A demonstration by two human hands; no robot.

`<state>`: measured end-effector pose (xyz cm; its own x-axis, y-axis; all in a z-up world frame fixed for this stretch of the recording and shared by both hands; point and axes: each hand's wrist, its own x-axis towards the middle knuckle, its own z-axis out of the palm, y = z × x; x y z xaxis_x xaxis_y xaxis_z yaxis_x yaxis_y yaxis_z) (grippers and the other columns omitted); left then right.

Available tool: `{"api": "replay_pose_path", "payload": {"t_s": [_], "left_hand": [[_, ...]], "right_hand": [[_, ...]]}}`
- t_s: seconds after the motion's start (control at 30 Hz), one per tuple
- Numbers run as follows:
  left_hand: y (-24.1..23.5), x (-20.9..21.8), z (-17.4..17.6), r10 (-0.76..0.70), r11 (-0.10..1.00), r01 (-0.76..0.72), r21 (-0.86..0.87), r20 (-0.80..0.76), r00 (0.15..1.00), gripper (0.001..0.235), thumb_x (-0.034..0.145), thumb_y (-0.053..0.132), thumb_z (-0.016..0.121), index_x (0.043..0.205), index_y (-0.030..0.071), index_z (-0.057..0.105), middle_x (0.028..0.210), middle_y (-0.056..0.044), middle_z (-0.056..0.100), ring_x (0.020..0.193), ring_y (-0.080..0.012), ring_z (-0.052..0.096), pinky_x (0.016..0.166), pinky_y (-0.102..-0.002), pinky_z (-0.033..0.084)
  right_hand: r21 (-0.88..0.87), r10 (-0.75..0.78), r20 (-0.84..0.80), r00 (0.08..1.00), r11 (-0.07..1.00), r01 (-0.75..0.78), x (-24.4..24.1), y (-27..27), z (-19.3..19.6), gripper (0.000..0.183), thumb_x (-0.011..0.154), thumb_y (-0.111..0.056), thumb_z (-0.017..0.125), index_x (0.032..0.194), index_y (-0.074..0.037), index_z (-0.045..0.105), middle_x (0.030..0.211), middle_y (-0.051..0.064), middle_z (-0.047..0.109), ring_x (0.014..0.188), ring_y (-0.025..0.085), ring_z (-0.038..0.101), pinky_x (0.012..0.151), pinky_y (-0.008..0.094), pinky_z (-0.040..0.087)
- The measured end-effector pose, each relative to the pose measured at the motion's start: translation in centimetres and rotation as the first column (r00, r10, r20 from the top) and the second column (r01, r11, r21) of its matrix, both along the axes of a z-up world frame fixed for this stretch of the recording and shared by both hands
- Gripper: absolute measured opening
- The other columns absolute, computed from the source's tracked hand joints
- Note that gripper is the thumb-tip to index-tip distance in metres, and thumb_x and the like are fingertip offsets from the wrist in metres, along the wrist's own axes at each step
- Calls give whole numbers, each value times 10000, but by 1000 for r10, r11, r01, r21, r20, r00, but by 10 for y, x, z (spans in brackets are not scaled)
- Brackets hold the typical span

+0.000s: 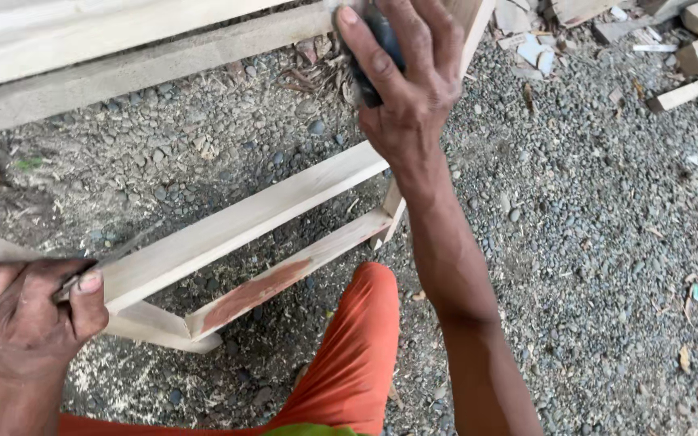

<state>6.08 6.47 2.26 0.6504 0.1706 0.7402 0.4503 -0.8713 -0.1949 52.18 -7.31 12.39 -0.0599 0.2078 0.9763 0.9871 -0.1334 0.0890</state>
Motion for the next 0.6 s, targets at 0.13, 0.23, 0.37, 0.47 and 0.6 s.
{"api": "replay_pose_path", "payload": {"t_s": [0.13,0.23,0.37,0.47,0.6], "left_hand": [[-6,7,7,52,999,-52,-11,8,999,240,1087,296,604,934,129,685,727,14,645,694,-150,572,682,-296,396],[-10,12,13,69,997,-68,-24,23,997,250,1075,305,596,931,130,700,724,17,614,694,-153,568,699,-302,374],[-17,17,13,162,987,-162,7,-15,987,284,1067,377,589,923,163,708,719,16,557,780,-178,548,906,-350,341],[-10,26,10,224,970,-225,94,17,974,299,1084,423,563,904,217,683,728,10,513,944,-213,522,1167,-413,250],[-15,31,2,214,976,-214,36,6,977,284,1042,437,575,889,234,701,687,43,444,930,-168,487,1212,-465,217]], "right_hand": [[4,21,-12,1000,1000,-21,4,-8,5,533,1004,-108,830,1396,-405,624,1434,-46,598,1349,242,559,1076,415,575],[2,10,-11,1000,1000,-10,1,-1,3,502,979,-120,840,1370,-370,649,1396,-26,615,1322,265,560,1072,451,557],[-49,61,56,997,997,-59,4,-6,0,483,1011,-126,816,1390,-369,640,1411,-6,616,1334,258,548,1088,441,548],[25,74,-30,997,997,-73,12,-2,8,456,1032,-92,769,1371,-375,656,1402,-30,645,1324,240,575,1075,378,588],[-90,90,-35,995,992,-93,-4,-11,8,386,1043,-132,777,1353,-345,691,1358,6,664,1276,262,595,1019,373,586]]}}
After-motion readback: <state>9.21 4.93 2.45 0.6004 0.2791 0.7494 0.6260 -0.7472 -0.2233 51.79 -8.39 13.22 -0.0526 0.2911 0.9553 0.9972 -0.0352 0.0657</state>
